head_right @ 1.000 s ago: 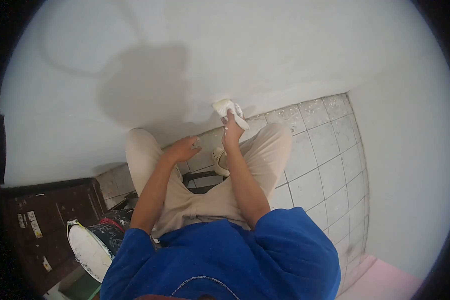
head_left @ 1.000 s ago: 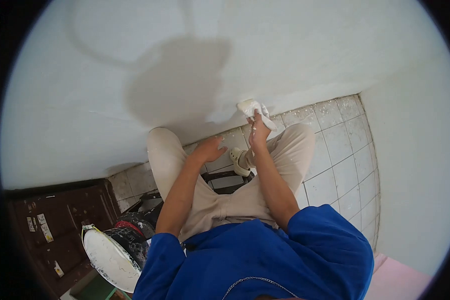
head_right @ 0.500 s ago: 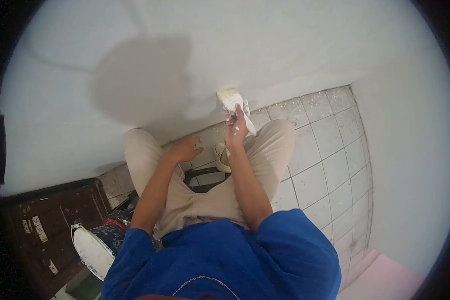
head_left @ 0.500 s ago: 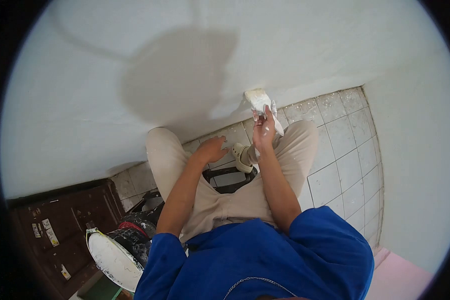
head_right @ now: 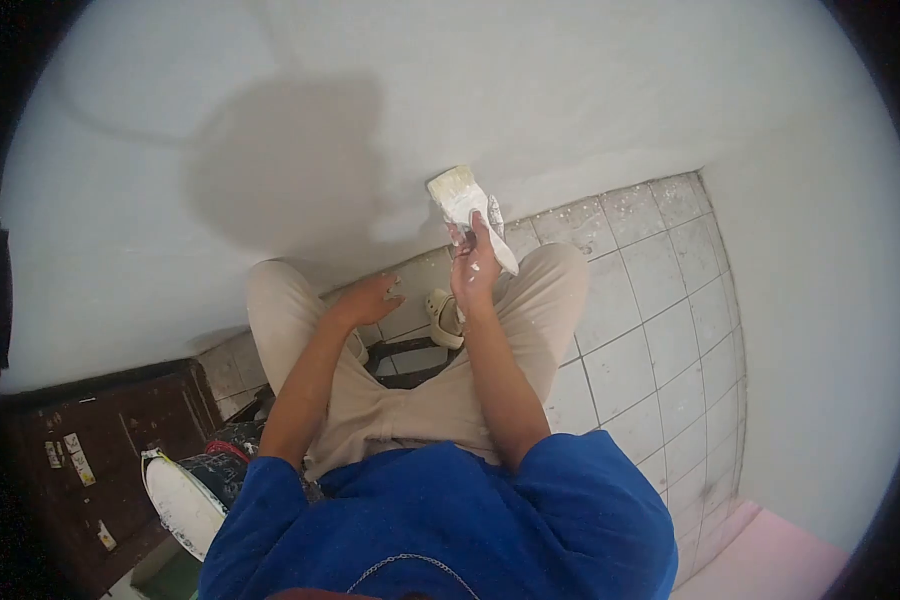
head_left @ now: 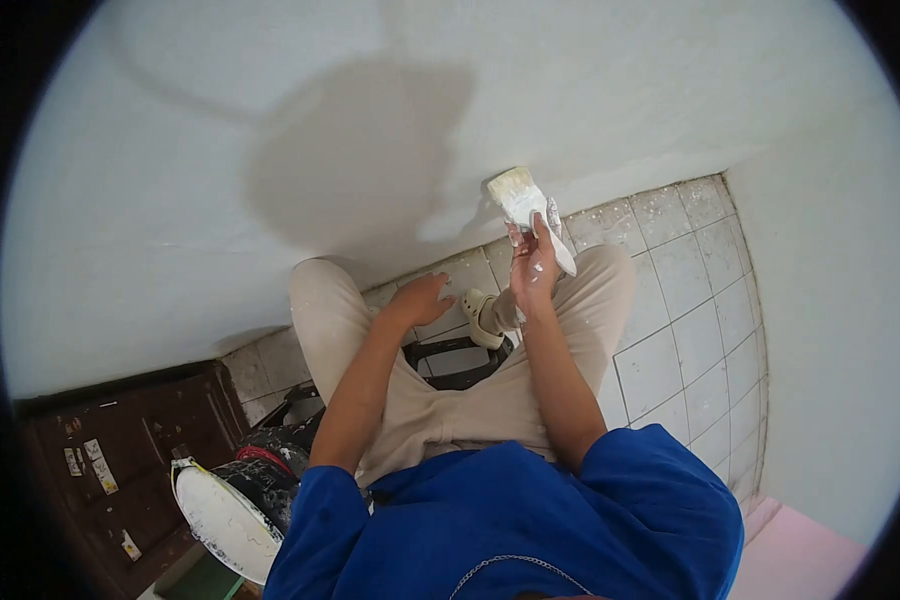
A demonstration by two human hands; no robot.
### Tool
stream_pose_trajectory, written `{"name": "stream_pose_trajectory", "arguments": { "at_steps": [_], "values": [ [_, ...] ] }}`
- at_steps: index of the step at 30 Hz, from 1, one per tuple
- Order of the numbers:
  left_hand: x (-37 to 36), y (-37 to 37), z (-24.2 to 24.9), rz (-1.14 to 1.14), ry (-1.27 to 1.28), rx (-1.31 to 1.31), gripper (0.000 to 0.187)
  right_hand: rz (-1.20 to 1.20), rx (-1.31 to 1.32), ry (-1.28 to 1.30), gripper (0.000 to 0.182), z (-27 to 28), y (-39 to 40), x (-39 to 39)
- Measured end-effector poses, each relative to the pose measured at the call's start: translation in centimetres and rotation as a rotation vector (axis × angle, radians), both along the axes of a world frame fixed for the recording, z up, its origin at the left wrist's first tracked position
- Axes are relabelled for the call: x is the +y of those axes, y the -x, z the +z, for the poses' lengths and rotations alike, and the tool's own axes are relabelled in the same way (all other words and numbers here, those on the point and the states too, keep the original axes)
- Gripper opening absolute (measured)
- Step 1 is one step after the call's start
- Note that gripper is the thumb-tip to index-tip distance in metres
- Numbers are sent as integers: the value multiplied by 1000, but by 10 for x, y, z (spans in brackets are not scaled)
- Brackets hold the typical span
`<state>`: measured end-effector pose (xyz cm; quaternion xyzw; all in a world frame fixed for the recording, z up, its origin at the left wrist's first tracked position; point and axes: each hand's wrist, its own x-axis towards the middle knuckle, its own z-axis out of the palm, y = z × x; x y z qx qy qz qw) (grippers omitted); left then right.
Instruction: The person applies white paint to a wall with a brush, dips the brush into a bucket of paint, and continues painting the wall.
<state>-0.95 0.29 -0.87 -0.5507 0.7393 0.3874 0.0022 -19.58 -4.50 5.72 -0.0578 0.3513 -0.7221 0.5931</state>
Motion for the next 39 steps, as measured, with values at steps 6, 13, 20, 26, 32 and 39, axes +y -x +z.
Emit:
{"name": "stream_pose_trajectory", "arguments": {
  "at_steps": [6, 13, 20, 26, 32, 39],
  "values": [
    [-5, 5, -5, -11, 15, 45, 49, 32, 20, -282, 36, -111, -3, -19],
    [4, -3, 2, 23, -10, -17, 50, 159, -134, -207, 35, -69, -6, -17],
    [0, -1, -1, 18, 47, 48, 46, 66, -55, 54, 30, 21, -9, 20],
    [1, 5, 5, -13, -32, 17, 47, -7, -18, -323, 30, -114, -28, -1],
    [0, -3, -8, 20, 27, 26, 49, 74, -35, -328, 26, -72, -27, -13],
    [-3, 2, -10, -22, 39, 65, 48, -101, -61, 133, 37, 103, -56, 37]
  ]
}}
